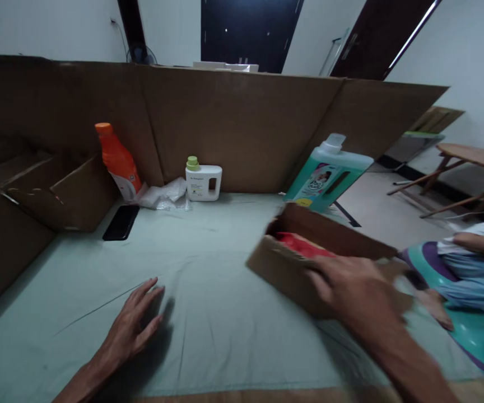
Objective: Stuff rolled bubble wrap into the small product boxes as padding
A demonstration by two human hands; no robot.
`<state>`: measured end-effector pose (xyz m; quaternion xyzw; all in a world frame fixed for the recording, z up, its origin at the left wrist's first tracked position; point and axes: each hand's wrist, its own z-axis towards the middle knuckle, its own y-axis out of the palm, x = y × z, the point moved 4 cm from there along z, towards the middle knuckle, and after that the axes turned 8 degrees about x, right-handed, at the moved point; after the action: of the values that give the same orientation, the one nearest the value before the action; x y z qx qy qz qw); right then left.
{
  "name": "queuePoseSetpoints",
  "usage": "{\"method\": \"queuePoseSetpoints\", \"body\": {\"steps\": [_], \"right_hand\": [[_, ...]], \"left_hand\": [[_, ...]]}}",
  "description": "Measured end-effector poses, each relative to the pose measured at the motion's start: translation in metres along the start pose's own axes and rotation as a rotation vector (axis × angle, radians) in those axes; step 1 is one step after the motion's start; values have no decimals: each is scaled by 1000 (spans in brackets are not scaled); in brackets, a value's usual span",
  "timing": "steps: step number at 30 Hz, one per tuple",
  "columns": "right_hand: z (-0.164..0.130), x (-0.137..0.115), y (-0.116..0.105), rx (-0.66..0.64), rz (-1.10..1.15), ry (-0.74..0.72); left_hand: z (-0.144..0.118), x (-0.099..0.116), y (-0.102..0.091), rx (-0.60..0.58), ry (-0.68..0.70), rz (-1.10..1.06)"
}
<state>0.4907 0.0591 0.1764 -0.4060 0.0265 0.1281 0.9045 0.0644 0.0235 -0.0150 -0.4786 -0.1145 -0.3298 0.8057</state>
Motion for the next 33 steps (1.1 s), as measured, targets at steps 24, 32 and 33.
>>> {"method": "queuePoseSetpoints", "body": {"steps": [24,32,33], "right_hand": [[-34,-49,190,-336,722,625],[-53,-21,227,-202,696,674],[-59,-19,230,-203,674,673]], "left_hand": [[101,-4,39,-17,-300,-324],[197,-68,40,29,-265,-126],[212,-77,39,41,-264,-78]]}}
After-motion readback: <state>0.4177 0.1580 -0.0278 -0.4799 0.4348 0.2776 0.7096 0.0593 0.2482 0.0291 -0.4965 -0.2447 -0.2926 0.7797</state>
